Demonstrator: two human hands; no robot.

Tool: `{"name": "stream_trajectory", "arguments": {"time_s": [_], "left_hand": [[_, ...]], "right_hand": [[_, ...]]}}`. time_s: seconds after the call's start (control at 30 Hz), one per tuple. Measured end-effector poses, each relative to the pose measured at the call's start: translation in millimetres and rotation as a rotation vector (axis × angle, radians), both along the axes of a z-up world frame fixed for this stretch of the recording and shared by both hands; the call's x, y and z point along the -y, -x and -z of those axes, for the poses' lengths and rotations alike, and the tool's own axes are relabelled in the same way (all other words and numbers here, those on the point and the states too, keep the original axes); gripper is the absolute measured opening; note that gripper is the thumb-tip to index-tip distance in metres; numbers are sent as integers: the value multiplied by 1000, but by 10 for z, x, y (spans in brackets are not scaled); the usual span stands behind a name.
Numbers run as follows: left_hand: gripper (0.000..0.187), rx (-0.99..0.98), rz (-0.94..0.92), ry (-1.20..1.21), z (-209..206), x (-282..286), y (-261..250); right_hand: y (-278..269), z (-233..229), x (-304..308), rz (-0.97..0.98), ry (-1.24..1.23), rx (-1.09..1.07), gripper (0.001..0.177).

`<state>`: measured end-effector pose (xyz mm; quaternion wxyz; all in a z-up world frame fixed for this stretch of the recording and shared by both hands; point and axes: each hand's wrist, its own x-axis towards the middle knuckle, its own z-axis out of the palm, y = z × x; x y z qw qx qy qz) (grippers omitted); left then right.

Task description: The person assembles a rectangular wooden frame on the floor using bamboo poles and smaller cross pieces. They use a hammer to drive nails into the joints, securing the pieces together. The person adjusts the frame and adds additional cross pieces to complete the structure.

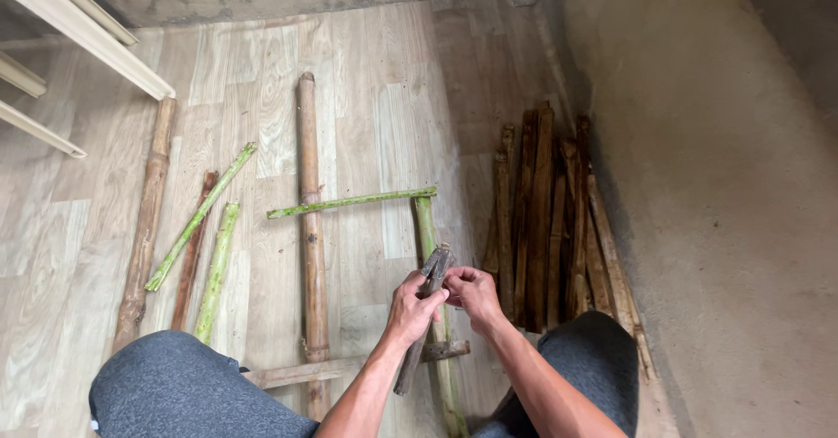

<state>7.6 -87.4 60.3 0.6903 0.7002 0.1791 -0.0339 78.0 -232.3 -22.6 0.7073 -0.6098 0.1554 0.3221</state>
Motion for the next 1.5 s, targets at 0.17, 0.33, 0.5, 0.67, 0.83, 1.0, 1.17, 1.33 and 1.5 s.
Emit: {"name": "stream_trajectory", "arguments": {"time_s": [0.17, 0.33, 0.5, 0.67, 0.83, 1.0, 1.17, 1.33, 1.5], "left_hand": [[26, -42, -14, 16, -140, 99, 24], [27, -10, -131, 43, -111, 186, 47], [29, -43, -250, -56, 88, 216, -18], [33, 17, -310, -317, 222, 318, -108], [31, -9, -309, -294, 307, 424, -92], [44, -21, -362, -448, 421, 353, -91], [24, -73, -412, -341, 308, 218, -232], [19, -115, -447, -326, 143, 146, -413], [14, 32, -446, -482, 126, -11, -577]], "right_hand": [[57, -124, 126, -44, -7, 36, 10], [151, -383, 85, 39, -91, -41, 17], [266, -802, 26, -189, -29, -53, 35], [369, -1000, -112, -104, -109, -210, 45], [379, -913, 32, -104, 106, -44, 58], [254, -824, 312, -181, 267, 54, 40], [129, -796, 356, -116, 275, 66, 37], [106, -740, 319, -79, 254, 45, 34], [73, -869, 253, -107, 287, 67, 36]]}}
